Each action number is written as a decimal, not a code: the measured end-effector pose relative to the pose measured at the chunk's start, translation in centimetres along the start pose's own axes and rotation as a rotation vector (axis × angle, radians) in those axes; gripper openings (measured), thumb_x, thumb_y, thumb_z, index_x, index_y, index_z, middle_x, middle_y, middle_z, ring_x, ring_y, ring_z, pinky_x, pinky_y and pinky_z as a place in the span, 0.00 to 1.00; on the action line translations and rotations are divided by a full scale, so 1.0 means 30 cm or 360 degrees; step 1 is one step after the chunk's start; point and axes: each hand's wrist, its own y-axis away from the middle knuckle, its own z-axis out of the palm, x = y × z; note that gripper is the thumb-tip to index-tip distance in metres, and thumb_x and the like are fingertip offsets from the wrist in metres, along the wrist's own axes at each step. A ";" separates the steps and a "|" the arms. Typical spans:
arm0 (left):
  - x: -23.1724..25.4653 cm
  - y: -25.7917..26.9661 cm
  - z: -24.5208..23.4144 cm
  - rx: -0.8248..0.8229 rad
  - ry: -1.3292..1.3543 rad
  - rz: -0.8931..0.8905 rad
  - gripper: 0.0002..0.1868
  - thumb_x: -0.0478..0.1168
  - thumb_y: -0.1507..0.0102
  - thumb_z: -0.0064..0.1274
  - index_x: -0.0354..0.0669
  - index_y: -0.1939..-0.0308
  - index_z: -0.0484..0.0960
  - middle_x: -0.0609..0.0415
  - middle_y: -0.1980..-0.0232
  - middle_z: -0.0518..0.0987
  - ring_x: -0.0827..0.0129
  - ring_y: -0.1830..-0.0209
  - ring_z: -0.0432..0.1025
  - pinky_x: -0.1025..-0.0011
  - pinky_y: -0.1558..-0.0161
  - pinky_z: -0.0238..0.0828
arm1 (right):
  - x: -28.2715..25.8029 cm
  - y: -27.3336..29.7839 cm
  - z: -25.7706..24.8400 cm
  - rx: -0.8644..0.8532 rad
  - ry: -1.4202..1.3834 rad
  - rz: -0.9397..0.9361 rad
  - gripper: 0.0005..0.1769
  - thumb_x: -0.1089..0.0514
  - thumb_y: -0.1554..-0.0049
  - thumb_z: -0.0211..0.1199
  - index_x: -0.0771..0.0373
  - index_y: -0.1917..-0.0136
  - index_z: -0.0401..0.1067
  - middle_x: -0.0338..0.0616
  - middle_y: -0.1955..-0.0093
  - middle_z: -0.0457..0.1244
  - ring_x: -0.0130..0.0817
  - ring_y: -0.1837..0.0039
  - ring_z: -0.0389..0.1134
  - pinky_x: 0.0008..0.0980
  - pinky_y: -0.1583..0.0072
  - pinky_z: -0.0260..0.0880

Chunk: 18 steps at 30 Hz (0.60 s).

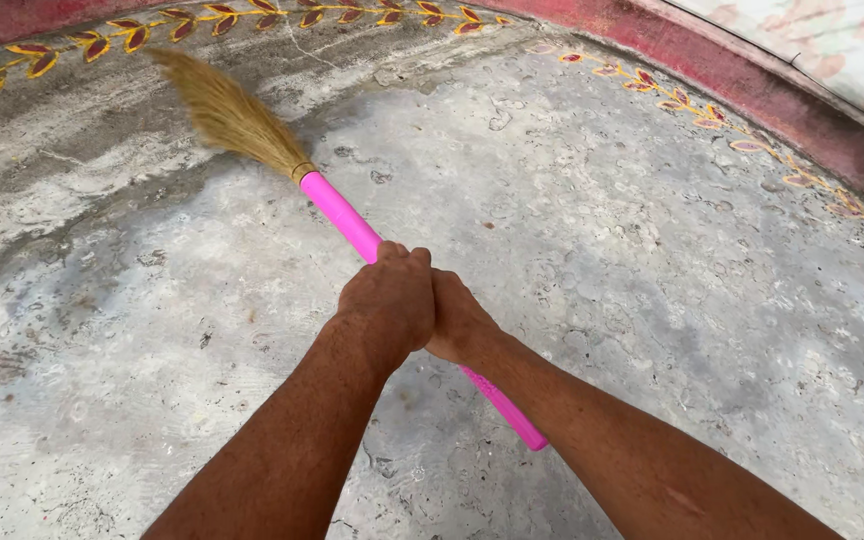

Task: The person assembles a broom by fitting the bristle head into the handle by hand and sweeps the floor with it.

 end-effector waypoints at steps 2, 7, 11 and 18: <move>-0.014 -0.036 -0.030 0.0208 0.0047 0.0134 0.41 0.33 0.36 0.55 0.36 0.23 0.50 0.37 0.33 0.66 0.52 0.41 0.75 0.62 0.48 0.80 | 0.007 -0.098 -0.004 0.0137 -0.0173 0.0054 0.19 0.50 0.41 0.64 0.64 0.43 0.67 0.44 0.53 0.68 0.32 0.50 0.70 0.39 0.50 0.73; -0.042 -0.103 -0.084 0.0129 0.0101 0.0067 0.47 0.35 0.36 0.58 0.42 0.20 0.45 0.42 0.35 0.71 0.55 0.40 0.76 0.63 0.45 0.80 | 0.154 -0.460 0.060 0.0055 -0.2186 -0.0012 0.20 0.42 0.35 0.46 0.61 0.49 0.65 0.43 0.57 0.64 0.35 0.55 0.68 0.42 0.54 0.73; -0.147 -0.122 -0.093 0.0193 0.0197 -0.0084 0.42 0.36 0.35 0.58 0.37 0.22 0.51 0.43 0.36 0.72 0.55 0.39 0.74 0.60 0.44 0.78 | 0.136 -0.664 0.159 -0.0342 -0.2114 0.0078 0.21 0.41 0.36 0.42 0.59 0.49 0.66 0.41 0.56 0.65 0.34 0.53 0.68 0.40 0.53 0.72; -0.397 -0.065 -0.033 0.0109 -0.0011 -0.0338 0.26 0.39 0.34 0.57 0.36 0.34 0.69 0.40 0.34 0.72 0.54 0.37 0.74 0.60 0.40 0.77 | -0.196 -0.539 0.304 -0.0526 -0.0156 -0.0441 0.17 0.45 0.35 0.48 0.57 0.42 0.68 0.43 0.50 0.68 0.37 0.49 0.70 0.44 0.47 0.73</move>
